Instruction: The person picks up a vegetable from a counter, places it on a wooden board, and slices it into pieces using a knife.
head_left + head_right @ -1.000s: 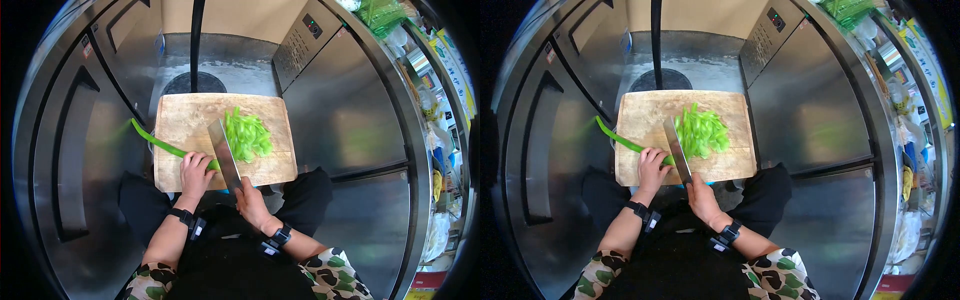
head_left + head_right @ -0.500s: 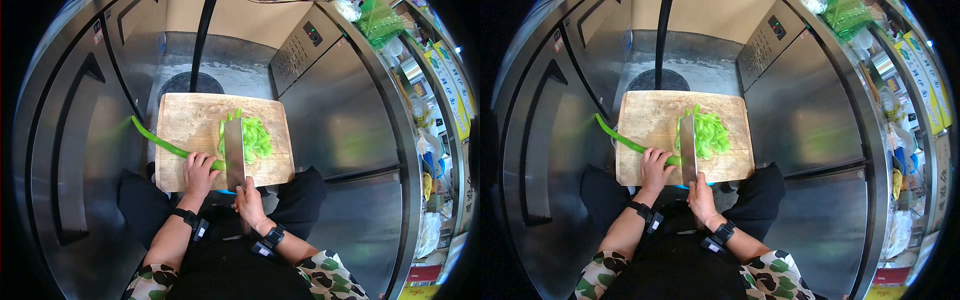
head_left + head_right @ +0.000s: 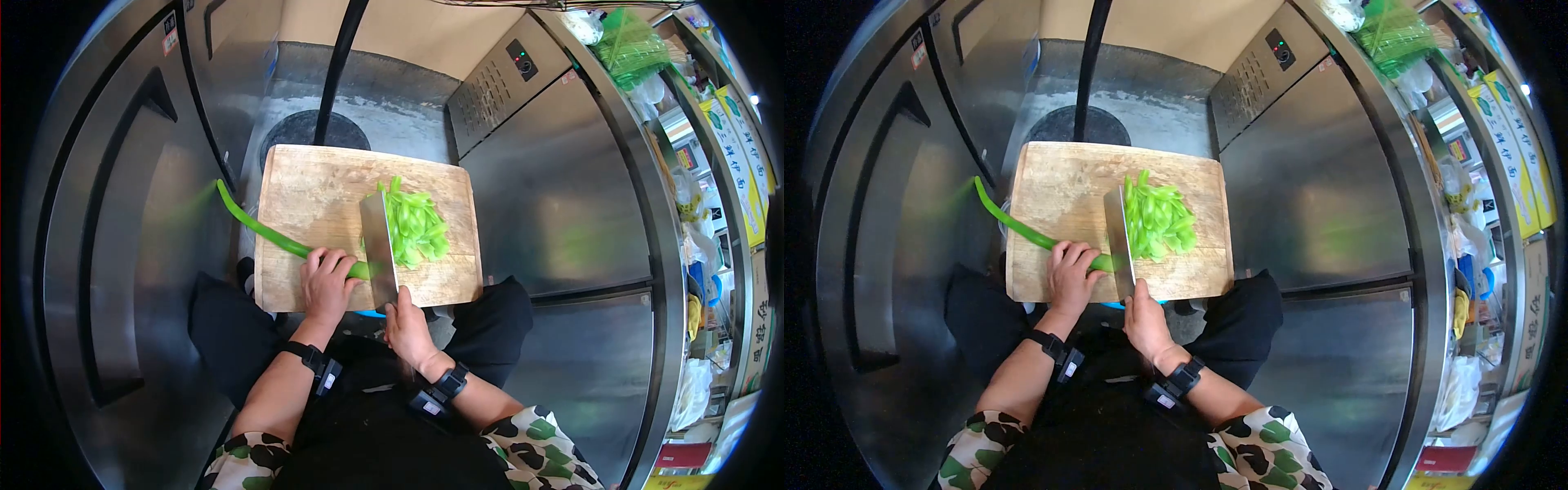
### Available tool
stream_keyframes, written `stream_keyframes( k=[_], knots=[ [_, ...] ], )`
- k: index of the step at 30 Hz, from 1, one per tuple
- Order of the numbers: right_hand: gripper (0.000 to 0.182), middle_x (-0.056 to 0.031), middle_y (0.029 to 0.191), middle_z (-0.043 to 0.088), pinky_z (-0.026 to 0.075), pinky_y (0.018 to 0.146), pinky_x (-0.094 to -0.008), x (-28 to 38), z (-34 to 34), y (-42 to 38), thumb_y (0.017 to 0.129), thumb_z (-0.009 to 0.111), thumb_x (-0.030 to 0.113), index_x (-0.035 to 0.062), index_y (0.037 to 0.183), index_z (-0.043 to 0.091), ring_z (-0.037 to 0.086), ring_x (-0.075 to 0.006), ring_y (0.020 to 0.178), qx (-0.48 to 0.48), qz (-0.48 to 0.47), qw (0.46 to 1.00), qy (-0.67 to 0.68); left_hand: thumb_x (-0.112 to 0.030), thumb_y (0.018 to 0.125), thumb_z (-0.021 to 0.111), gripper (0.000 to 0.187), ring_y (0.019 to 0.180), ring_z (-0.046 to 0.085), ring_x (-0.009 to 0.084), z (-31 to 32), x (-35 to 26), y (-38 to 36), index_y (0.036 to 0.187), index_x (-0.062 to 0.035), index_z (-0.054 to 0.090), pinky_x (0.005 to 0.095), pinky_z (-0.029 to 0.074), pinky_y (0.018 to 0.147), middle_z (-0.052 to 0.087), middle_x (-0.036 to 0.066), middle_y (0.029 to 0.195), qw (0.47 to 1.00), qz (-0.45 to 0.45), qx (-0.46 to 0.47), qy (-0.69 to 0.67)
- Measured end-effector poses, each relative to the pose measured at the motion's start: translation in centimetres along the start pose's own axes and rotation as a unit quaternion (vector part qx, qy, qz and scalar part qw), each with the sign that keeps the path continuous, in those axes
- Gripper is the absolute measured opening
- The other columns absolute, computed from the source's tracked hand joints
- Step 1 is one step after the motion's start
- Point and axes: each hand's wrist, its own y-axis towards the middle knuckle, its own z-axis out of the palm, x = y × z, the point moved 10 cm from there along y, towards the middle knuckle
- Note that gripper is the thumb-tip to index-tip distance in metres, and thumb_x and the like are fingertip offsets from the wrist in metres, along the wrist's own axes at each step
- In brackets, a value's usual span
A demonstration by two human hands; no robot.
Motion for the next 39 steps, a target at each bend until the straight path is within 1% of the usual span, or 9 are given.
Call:
stream_keyframes(
  k=[5,11,16,19,20,22,27,31,39],
  knots=[
    [0.02,-0.0139,0.061,0.058,0.047,0.042,-0.0355,-1.0,1.0,2.8,0.099,0.049,0.008,-0.0011,0.112,0.037,0.059,-0.0225,0.047,0.09,0.057,0.993,-0.046,-0.019,0.061,0.082,0.043,0.11,0.051,0.0265,-0.3,0.1,0.0,0.101,-0.0163,0.068,0.0415,0.043,0.087,0.062,-0.003,0.109,1.0,0.007,-0.003,-0.01],
    [0.024,-0.0218,0.068,0.062,0.05,0.05,-0.0412,2.9,0.7,6.9,0.096,0.053,0.009,-0.0028,0.114,0.042,0.063,-0.0295,0.053,0.029,-0.162,0.955,-0.248,-0.014,0.061,0.082,0.046,0.112,0.052,0.0273,-0.6,-0.7,0.0,0.104,-0.0139,0.067,0.0421,0.044,0.09,0.061,-0.001,0.111,0.999,0.029,0.024,-0.004],
    [0.038,-0.0093,0.064,0.058,0.045,0.044,-0.0321,3.9,-5.6,6.0,0.1,0.053,0.011,0.0003,0.133,0.038,0.056,-0.0178,0.048,0.074,-0.065,0.995,0.02,-0.014,0.071,0.08,0.044,0.12,0.05,0.0306,-2.3,-1.6,0.1,0.112,-0.0113,0.066,0.0424,0.042,0.098,0.06,0.005,0.121,0.999,0.026,0.025,-0.011],
    [0.035,-0.0015,0.069,0.053,0.042,0.042,-0.0248,5.5,-7.9,3.2,0.102,0.049,0.01,0.005,0.135,0.038,0.05,-0.0097,0.047,0.161,0.033,0.939,0.301,-0.021,0.084,0.073,0.036,0.122,0.052,0.0294,-2.4,0.1,0.7,0.117,-0.0091,0.064,0.0435,0.043,0.099,0.059,0.012,0.126,0.989,-0.044,-0.007,-0.141],
    [0.035,-0.002,0.068,0.054,0.042,0.042,-0.0242,5.5,-7.9,2.8,0.102,0.05,0.011,0.005,0.135,0.039,0.05,-0.0098,0.046,0.17,0.04,0.922,0.345,-0.023,0.087,0.07,0.034,0.121,0.053,0.0287,-0.7,1.8,0.4,0.117,-0.0075,0.064,0.0434,0.043,0.099,0.059,0.013,0.126,0.921,-0.163,0.03,-0.352],
    [0.035,-0.003,0.065,0.054,0.042,0.042,-0.0231,5.5,-7.6,1.6,0.102,0.051,0.013,0.0049,0.134,0.04,0.049,-0.0099,0.046,0.191,0.052,0.882,0.428,-0.026,0.094,0.064,0.033,0.12,0.054,0.0273,2.7,0.2,-0.8,0.118,-0.0045,0.063,0.0433,0.044,0.098,0.059,0.016,0.126,0.614,-0.364,0.094,-0.693],
    [0.034,-0.0017,0.062,0.051,0.043,0.042,-0.0242,3.0,-8.5,1.2,0.101,0.052,0.011,0.0061,0.133,0.04,0.05,-0.0104,0.046,0.148,0.056,0.876,0.455,-0.008,0.087,0.062,0.023,0.114,0.057,0.029,1.6,-3.8,1.6,0.11,-0.0043,0.066,0.0372,0.05,0.093,0.065,0.013,0.11,0.971,-0.102,0.155,-0.152],
    [0.033,-0.0041,0.073,0.054,0.044,0.042,-0.0259,-0.6,-12.4,2.1,0.1,0.053,0.009,0.0074,0.131,0.041,0.05,-0.012,0.048,0.081,0.046,0.856,0.508,-0.006,0.074,0.066,0.024,0.096,0.058,0.0293,3.9,-7.4,1.1,0.098,-0.0083,0.067,0.0402,0.05,0.086,0.063,0.008,0.099,0.973,0.133,0.167,0.081],
    [0.022,-0.0051,0.071,0.054,0.044,0.042,-0.0274,-7.7,-16.1,2.5,0.096,0.052,0.003,0.0058,0.116,0.046,0.049,-0.0129,0.048,0.001,0.048,0.825,0.563,-0.012,0.076,0.062,0.014,0.088,0.059,0.0274,5.5,-8.4,1.5,0.091,-0.0107,0.064,0.0399,0.05,0.079,0.061,0.006,0.087,0.949,0.224,0.142,0.172]
  ],
)
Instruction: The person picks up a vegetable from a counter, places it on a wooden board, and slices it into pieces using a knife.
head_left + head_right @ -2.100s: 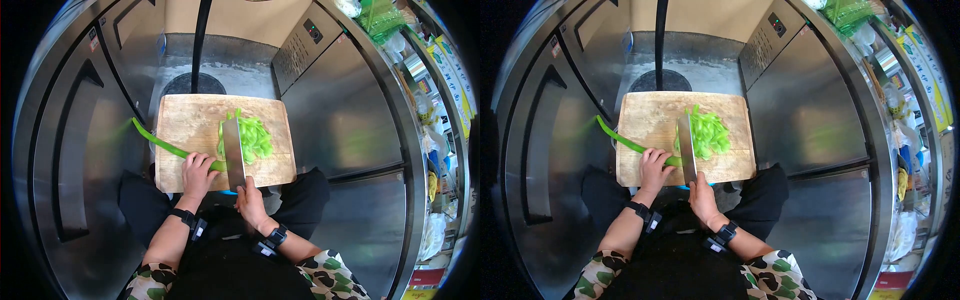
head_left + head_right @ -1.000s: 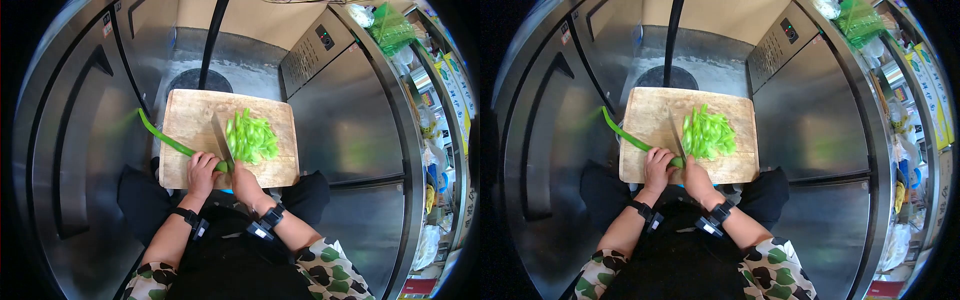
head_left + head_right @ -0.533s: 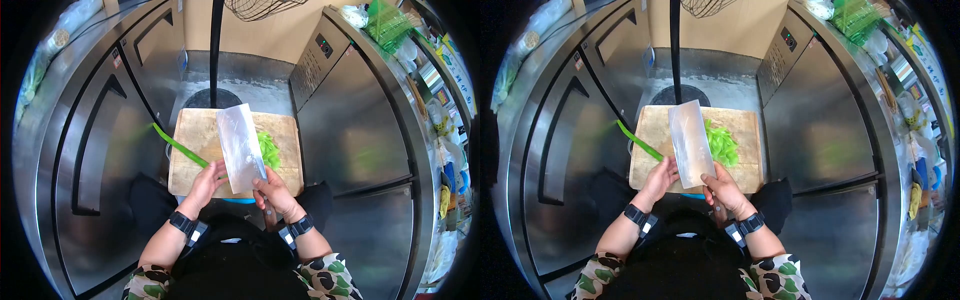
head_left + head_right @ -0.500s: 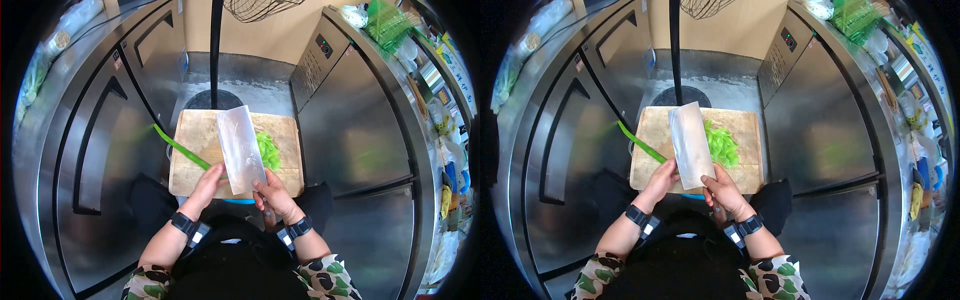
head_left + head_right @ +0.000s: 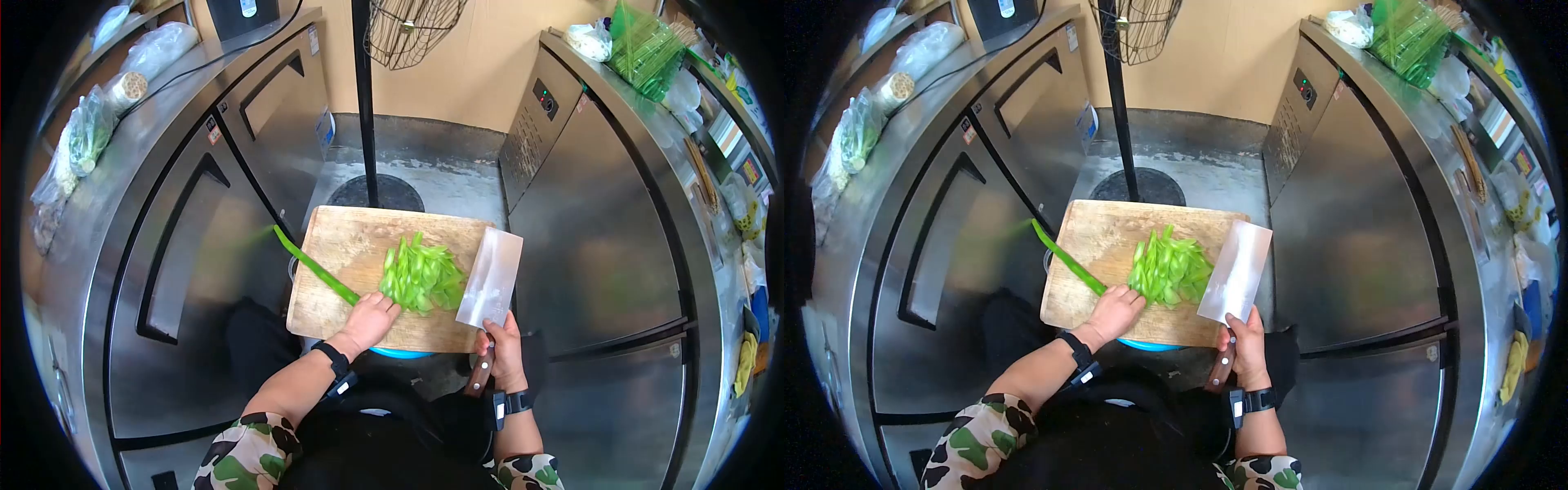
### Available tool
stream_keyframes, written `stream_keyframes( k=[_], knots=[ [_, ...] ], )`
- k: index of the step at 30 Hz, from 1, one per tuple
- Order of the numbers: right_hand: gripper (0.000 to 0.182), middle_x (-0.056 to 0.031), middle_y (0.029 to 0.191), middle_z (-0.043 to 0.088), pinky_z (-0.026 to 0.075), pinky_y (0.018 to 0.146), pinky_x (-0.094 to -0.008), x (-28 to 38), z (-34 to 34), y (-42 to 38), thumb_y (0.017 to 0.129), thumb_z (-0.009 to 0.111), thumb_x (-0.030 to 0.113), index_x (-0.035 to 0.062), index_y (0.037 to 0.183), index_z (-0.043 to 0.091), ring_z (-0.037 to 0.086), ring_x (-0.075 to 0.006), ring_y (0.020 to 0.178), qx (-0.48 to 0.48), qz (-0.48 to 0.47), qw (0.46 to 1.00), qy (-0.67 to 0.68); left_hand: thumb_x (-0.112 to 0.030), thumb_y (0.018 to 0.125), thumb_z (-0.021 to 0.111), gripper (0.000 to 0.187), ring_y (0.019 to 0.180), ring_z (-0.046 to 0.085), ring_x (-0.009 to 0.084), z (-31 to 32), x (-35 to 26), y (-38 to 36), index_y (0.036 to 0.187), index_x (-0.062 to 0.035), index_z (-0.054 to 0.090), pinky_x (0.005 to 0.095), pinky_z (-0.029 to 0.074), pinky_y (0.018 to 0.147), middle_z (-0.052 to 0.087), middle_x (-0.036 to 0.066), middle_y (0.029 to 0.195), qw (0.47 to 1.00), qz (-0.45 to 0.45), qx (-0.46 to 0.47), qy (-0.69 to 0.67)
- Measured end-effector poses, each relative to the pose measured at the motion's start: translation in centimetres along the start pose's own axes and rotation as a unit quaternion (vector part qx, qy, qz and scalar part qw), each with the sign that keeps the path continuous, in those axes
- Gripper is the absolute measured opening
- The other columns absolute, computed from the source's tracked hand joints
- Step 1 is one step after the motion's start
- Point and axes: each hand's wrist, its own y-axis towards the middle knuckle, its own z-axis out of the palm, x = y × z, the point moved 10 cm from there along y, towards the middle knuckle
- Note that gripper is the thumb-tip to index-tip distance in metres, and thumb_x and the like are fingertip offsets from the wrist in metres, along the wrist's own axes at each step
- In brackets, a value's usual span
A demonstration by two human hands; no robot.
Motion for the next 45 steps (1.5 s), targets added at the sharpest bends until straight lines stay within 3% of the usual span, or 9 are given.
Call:
stream_keyframes(
  k=[6,13,19,23,28,29,34,39,45],
  knots=[
    [0.02,-0.0042,0.06,0.05,0.043,0.04,-0.0274,0.0,0.0,-0.6,0.094,0.053,0.002,0.0064,0.111,0.044,0.049,-0.0133,0.044,-0.014,-0.008,1.0,-0.021,-0.005,0.079,0.064,0.021,0.082,0.063,0.0291,-7.3,-0.1,-1.5,0.101,-0.006,0.064,0.0397,0.052,0.076,0.064,0.011,0.086,0.977,-0.085,-0.025,-0.192],
    [0.028,-0.0042,0.064,0.052,0.042,0.039,-0.0247,-1.6,0.8,-1.9,0.095,0.052,0.002,0.0046,0.121,0.044,0.048,-0.0116,0.043,-0.007,0.042,0.999,-0.021,-0.009,0.095,0.061,0.012,0.067,0.049,0.0047,-14.9,1.8,-25.3,0.105,-0.0017,0.063,0.0198,0.04,0.059,0.06,0.001,0.083,0.59,-0.502,0.081,-0.628],
    [0.028,-0.0046,0.071,0.053,0.044,0.04,-0.0247,-1.3,0.5,-1.8,0.095,0.053,0.003,0.0043,0.121,0.043,0.049,-0.0108,0.045,-0.011,0.037,0.999,-0.019,-0.013,0.085,0.072,0.029,0.086,0.066,0.0186,-15.1,-8.0,-63.0,0.11,-0.0006,0.063,0.031,0.055,0.076,0.067,0.009,0.097,0.327,-0.761,0.054,-0.558],
    [0.028,-0.0055,0.077,0.055,0.044,0.04,-0.0245,-1.5,-0.3,-1.5,0.097,0.052,0.005,0.0051,0.123,0.043,0.05,-0.0103,0.048,-0.023,0.017,0.999,-0.015,-0.012,0.088,0.07,0.025,0.096,0.067,0.022,-15.5,-9.4,-60.3,0.108,0.0026,0.065,0.0312,0.053,0.084,0.069,0.012,0.105,0.522,-0.638,0.475,-0.309],
    [0.023,-0.0027,0.072,0.055,0.043,0.039,-0.0245,-0.6,0.6,-1.3,0.101,0.054,0.015,0.0075,0.121,0.045,0.049,-0.009,0.047,-0.026,-0.012,0.996,-0.083,-0.004,0.098,0.056,0.011,0.087,0.066,0.0151,-16.5,-0.8,-36.8,0.094,0.0014,0.065,0.0284,0.053,0.078,0.07,0.01,0.087,0.554,-0.653,0.108,-0.505],
    [0.021,-0.002,0.072,0.055,0.043,0.039,-0.024,-1.6,0.8,-1.0,0.101,0.054,0.016,0.007,0.119,0.047,0.048,-0.0082,0.045,-0.03,-0.014,0.989,-0.146,-0.006,0.098,0.056,0.011,0.079,0.062,0.0122,-17.8,2.5,-24.3,0.093,0.0012,0.064,0.0265,0.051,0.073,0.066,0.007,0.084,0.699,-0.498,0.059,-0.51],
    [0.034,-0.0025,0.066,0.055,0.044,0.041,-0.0269,-4.7,3.5,-2.3,0.099,0.058,0.014,0.0053,0.13,0.045,0.05,-0.0097,0.045,0.033,0.057,0.933,-0.354,0.001,0.081,0.07,0.023,0.1,0.064,0.0281,-12.2,7.8,-8.3,0.103,-0.0037,0.067,0.0342,0.051,0.09,0.066,0.01,0.11,0.937,-0.212,-0.02,-0.276],
    [0.021,-0.028,0.081,0.064,0.049,0.067,-0.0525,-6.6,7.4,-2.6,0.093,0.06,0.01,0.0024,0.109,0.049,0.062,-0.0485,0.081,0.106,-0.057,0.821,-0.558,-0.003,0.071,0.076,0.036,0.116,0.054,0.0319,-5.1,7.6,-5.1,0.105,-0.0088,0.069,0.0408,0.045,0.1,0.064,0.006,0.116,0.963,-0.152,-0.05,-0.219],
    [0.017,-0.0277,0.078,0.064,0.048,0.066,-0.0551,-7.2,9.7,-2.6,0.093,0.057,0.01,0.0036,0.105,0.046,0.062,-0.0477,0.077,0.123,-0.069,0.74,-0.658,-0.005,0.067,0.078,0.038,0.111,0.052,0.0305,-3.0,7.7,-5.7,0.103,-0.0109,0.07,0.0409,0.046,0.097,0.063,0.004,0.109,0.955,-0.182,-0.102,-0.209]
  ],
)
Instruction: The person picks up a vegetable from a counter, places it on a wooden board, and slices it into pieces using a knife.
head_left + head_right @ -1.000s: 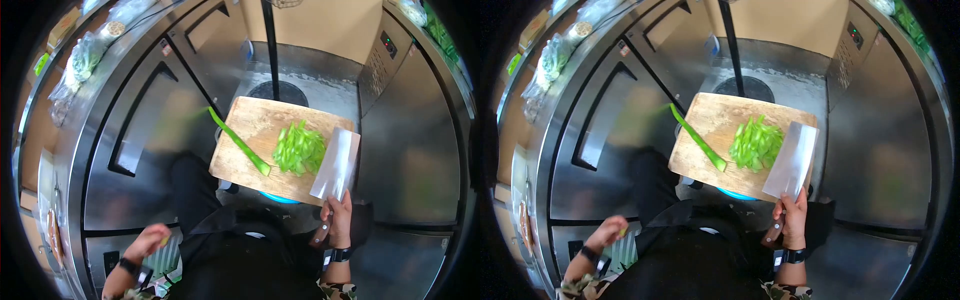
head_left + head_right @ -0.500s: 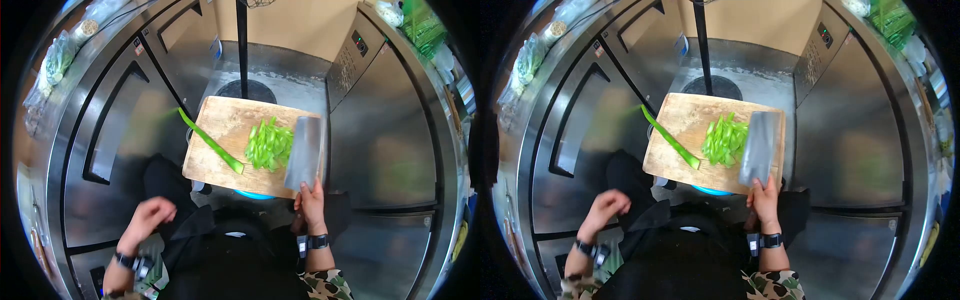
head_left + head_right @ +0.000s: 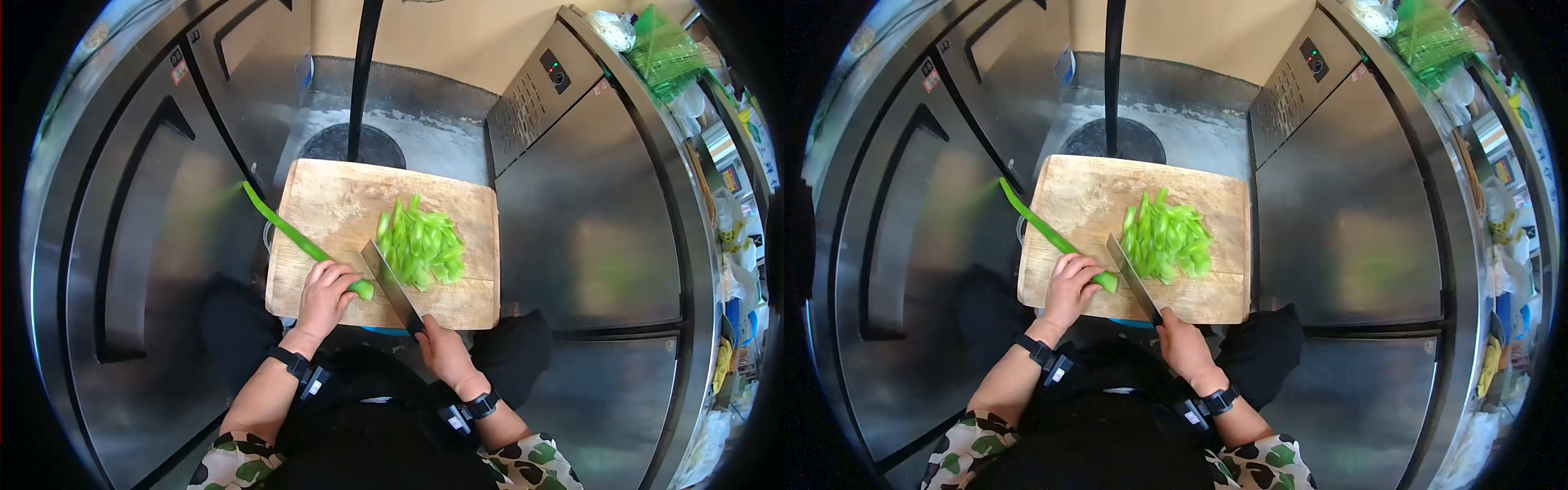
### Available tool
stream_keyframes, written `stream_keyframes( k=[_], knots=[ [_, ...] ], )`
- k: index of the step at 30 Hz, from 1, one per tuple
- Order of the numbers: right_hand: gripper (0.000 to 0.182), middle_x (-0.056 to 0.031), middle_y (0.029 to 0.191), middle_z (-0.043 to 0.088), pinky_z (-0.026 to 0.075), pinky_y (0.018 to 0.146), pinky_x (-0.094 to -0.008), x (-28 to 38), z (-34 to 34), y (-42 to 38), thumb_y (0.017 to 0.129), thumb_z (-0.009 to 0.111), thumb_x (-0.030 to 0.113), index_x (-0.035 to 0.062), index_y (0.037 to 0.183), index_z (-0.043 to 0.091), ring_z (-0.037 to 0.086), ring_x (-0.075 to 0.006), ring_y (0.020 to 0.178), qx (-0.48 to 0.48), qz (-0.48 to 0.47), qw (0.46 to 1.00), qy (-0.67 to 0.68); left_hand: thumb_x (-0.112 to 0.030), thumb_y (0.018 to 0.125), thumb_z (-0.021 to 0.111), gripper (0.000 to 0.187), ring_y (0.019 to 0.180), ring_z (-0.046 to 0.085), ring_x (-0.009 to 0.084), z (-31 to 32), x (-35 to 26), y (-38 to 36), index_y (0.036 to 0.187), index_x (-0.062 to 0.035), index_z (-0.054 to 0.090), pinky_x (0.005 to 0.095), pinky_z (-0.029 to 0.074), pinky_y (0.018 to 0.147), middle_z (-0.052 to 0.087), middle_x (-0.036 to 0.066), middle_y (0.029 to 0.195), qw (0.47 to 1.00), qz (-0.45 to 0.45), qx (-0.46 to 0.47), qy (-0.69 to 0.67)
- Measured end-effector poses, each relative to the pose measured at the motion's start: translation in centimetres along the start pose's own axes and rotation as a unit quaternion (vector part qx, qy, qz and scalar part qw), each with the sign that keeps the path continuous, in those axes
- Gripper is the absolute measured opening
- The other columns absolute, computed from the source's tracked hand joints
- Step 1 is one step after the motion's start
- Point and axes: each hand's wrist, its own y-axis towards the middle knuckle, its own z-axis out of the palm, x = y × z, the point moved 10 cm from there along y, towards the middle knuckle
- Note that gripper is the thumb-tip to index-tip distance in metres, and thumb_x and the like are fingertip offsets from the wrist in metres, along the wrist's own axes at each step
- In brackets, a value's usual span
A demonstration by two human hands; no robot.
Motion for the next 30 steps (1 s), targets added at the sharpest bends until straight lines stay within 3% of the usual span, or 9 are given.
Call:
stream_keyframes(
  k=[11,14,17,30],
  knots=[
    [0.02,-0.0267,0.075,0.063,0.048,0.065,-0.0556,-0.5,0.4,0.6,0.094,0.056,0.011,0.003,0.108,0.045,0.062,-0.0479,0.075,0.019,0.037,0.999,-0.005,-0.004,0.066,0.078,0.039,0.112,0.051,0.0312,-0.3,1.0,-0.6,0.102,-0.0116,0.068,0.0417,0.045,0.096,0.057,0.006,0.116,0.998,-0.048,0.032,0.018],
    [0.02,-0.0266,0.074,0.063,0.048,0.065,-0.0556,-0.6,0.4,0.8,0.095,0.056,0.011,0.0026,0.109,0.045,0.062,-0.0479,0.075,0.016,0.038,0.999,-0.003,-0.004,0.065,0.078,0.038,0.113,0.052,0.0314,-0.5,0.5,-0.5,0.101,-0.0104,0.067,0.0429,0.046,0.096,0.058,0.005,0.113,1.0,-0.02,-0.001,0.019],
    [0.017,-0.0242,0.078,0.064,0.05,0.067,-0.05,-0.9,0.7,1.1,0.093,0.058,0.007,0.0034,0.104,0.046,0.063,-0.0462,0.079,0.028,0.065,0.997,-0.006,-0.004,0.065,0.077,0.036,0.112,0.055,0.0308,0.9,0.7,0.0,0.099,-0.0089,0.067,0.0426,0.047,0.096,0.061,0.006,0.109,1.0,0.018,-0.006,-0.001],
    [0.016,-0.0258,0.086,0.064,0.049,0.067,-0.0551,1.4,0.5,1.4,0.098,0.051,0.017,0.0041,0.106,0.045,0.062,-0.0473,0.078,0.067,0.011,0.996,-0.053,-0.008,0.069,0.078,0.028,0.108,0.058,0.0297,-0.2,0.2,-0.6,0.096,-0.0066,0.07,0.0389,0.051,0.091,0.066,0.006,0.104,0.997,0.02,-0.072,-0.013]
  ],
)
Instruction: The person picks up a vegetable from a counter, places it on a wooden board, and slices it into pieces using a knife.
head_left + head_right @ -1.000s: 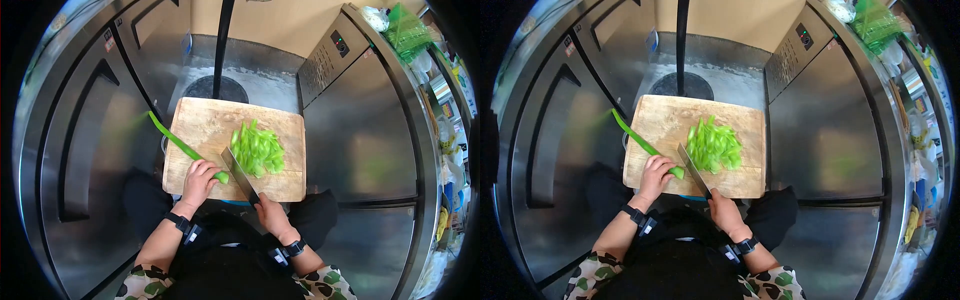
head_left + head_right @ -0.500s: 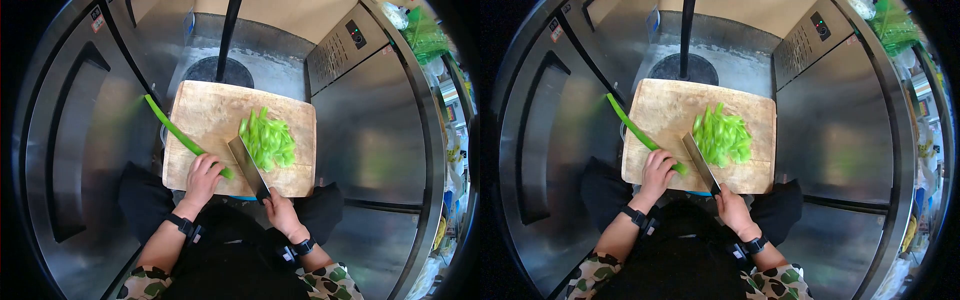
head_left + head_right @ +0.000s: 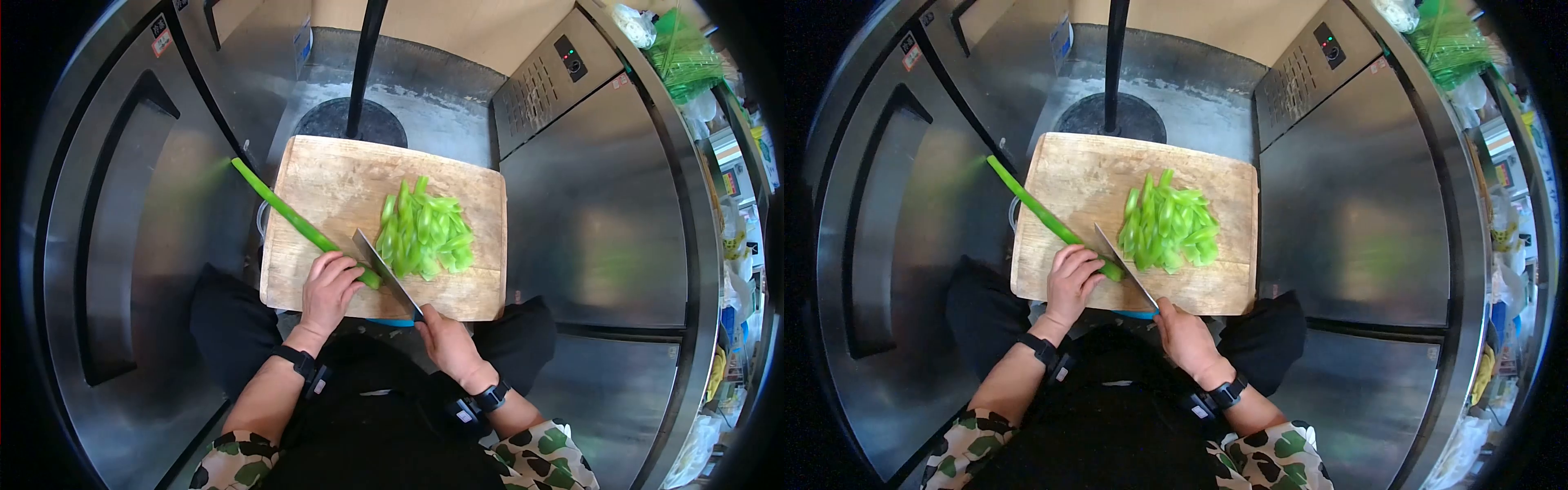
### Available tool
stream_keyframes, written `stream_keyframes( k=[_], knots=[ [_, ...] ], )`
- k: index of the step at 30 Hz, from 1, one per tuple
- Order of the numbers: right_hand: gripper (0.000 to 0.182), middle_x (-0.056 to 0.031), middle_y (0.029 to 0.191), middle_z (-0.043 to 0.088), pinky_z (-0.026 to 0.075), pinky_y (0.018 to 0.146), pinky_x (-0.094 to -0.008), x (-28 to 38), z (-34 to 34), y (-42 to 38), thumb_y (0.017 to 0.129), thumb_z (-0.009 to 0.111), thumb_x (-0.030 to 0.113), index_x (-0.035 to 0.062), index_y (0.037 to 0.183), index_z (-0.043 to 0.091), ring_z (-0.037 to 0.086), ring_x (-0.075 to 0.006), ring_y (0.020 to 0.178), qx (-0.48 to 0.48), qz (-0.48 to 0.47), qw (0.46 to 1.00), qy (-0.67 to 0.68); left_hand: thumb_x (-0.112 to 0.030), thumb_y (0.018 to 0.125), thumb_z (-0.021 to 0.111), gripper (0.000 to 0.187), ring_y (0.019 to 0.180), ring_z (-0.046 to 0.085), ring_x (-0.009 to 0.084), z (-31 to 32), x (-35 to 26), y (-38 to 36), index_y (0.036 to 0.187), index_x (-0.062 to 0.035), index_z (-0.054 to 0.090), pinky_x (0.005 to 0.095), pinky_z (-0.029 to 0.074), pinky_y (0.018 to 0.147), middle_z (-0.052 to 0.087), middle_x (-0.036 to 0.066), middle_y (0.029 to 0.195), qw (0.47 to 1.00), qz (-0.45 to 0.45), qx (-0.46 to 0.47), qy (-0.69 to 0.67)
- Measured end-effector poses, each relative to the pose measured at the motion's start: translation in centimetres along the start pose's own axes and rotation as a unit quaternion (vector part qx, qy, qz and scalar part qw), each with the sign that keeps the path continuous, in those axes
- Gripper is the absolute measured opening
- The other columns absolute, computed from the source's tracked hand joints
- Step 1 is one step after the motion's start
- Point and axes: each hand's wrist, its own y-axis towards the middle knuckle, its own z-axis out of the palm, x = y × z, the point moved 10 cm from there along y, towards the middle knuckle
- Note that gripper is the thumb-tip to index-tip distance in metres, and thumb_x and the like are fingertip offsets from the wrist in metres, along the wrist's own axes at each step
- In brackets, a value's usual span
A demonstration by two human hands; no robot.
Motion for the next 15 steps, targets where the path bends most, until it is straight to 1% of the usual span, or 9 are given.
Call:
stream_keyframes(
  k=[2,5,8,11,15],
  knots=[
    [0.016,-0.0261,0.085,0.064,0.049,0.067,-0.0551,0.3,-0.1,0.1,0.098,0.052,0.017,0.0044,0.106,0.046,0.062,-0.0473,0.078,0.022,0.021,1.0,0.009,-0.009,0.069,0.078,0.028,0.108,0.058,0.0298,0.2,0.0,-0.2,0.096,-0.0064,0.071,0.0387,0.051,0.091,0.066,0.006,0.104,1.0,-0.001,-0.001,0.004],
    [0.015,-0.027,0.082,0.064,0.049,0.066,-0.0546,0.0,-0.1,0.2,0.097,0.053,0.015,0.0044,0.106,0.046,0.062,-0.0475,0.078,0.017,0.011,0.999,0.026,-0.009,0.069,0.079,0.027,0.108,0.058,0.032,0.4,0.4,-0.2,0.094,-0.0062,0.071,0.0407,0.05,0.091,0.067,0.006,0.104,1.0,-0.009,0.002,-0.016],
    [0.016,-0.0276,0.08,0.063,0.049,0.065,-0.054,-0.9,0.1,0.2,0.096,0.056,0.013,0.0042,0.107,0.047,0.062,-0.0478,0.079,0.01,0.003,0.997,0.078,-0.009,0.068,0.079,0.026,0.107,0.059,0.0319,0.5,0.4,-0.2,0.093,-0.006,0.071,0.0403,0.05,0.091,0.067,0.006,0.102,1.0,-0.004,0.008,-0.019],
    [0.018,-0.0281,0.079,0.062,0.049,0.065,-0.053,-1.4,0.0,0.4,0.095,0.058,0.012,0.004,0.108,0.047,0.062,-0.0481,0.079,0.022,0.008,0.995,0.099,-0.008,0.068,0.078,0.026,0.107,0.059,0.0319,0.6,0.4,-0.1,0.093,-0.0063,0.071,0.04,0.051,0.091,0.068,0.006,0.101,1.0,-0.006,0.017,-0.018],
    [0.018,-0.0275,0.078,0.062,0.049,0.064,-0.0525,-2.8,0.4,0.8,0.096,0.057,0.013,0.0046,0.107,0.046,0.062,-0.048,0.078,0.055,0.038,0.988,0.14,-0.01,0.07,0.077,0.024,0.108,0.059,0.0293,1.0,0.6,0.2,0.094,-0.0074,0.072,0.0395,0.051,0.09,0.067,0.005,0.103,1.0,-0.01,0.025,-0.013]
  ],
)
